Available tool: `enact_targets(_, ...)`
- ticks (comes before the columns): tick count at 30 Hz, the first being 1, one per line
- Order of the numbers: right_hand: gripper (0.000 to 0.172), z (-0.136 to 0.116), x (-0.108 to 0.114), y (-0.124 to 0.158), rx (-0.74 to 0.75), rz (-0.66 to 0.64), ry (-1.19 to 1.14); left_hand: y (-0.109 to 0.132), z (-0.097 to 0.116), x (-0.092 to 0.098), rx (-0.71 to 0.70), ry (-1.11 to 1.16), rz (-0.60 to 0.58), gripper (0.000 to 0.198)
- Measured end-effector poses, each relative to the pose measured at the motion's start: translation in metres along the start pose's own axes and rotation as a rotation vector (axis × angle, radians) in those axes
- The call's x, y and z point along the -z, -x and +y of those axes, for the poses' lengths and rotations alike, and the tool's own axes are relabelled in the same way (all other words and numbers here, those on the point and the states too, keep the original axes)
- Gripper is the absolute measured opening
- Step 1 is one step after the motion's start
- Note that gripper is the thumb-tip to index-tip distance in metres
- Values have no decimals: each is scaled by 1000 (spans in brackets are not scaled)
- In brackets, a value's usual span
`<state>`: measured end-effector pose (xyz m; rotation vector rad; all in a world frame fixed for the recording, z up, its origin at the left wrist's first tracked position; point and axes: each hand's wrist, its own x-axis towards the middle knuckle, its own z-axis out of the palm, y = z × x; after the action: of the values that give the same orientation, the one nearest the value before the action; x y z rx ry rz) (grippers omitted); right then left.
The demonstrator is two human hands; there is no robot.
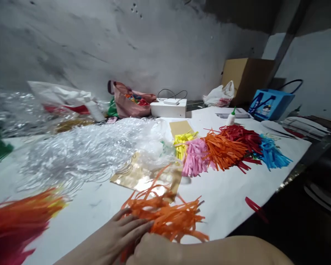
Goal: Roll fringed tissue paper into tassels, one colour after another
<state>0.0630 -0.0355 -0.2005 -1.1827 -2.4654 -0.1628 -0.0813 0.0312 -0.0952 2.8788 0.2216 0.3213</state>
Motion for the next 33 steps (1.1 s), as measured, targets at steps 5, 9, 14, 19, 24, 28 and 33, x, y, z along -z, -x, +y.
enact_targets(5, 17, -19, -5, -2, 392, 118, 215, 98, -14, -43, 287, -304, 27, 39)
enact_targets(9, 11, -21, -7, 7, 367, 172, 148, 156, 7, -59, 441, -531, 154, 29)
enact_targets(14, 14, -16, -15, 26, 358, 201, 68, 155, 43, -77, 673, -569, 406, 24)
enact_targets(19, 32, -1, -17, 50, 253, 191, -129, 76, 55, -117, 170, -405, 376, 24)
enact_targets(24, 33, 17, 2, 62, 284, 85, -44, 48, 45, -133, 227, -504, 167, 40)
enact_targets(28, 18, 26, 13, 61, 346, 112, 67, 74, 37, -125, 456, -523, 9, 55)
enact_targets(33, 8, 29, 20, 50, 445, 24, 127, 103, 41, -110, 562, -600, 42, 85)
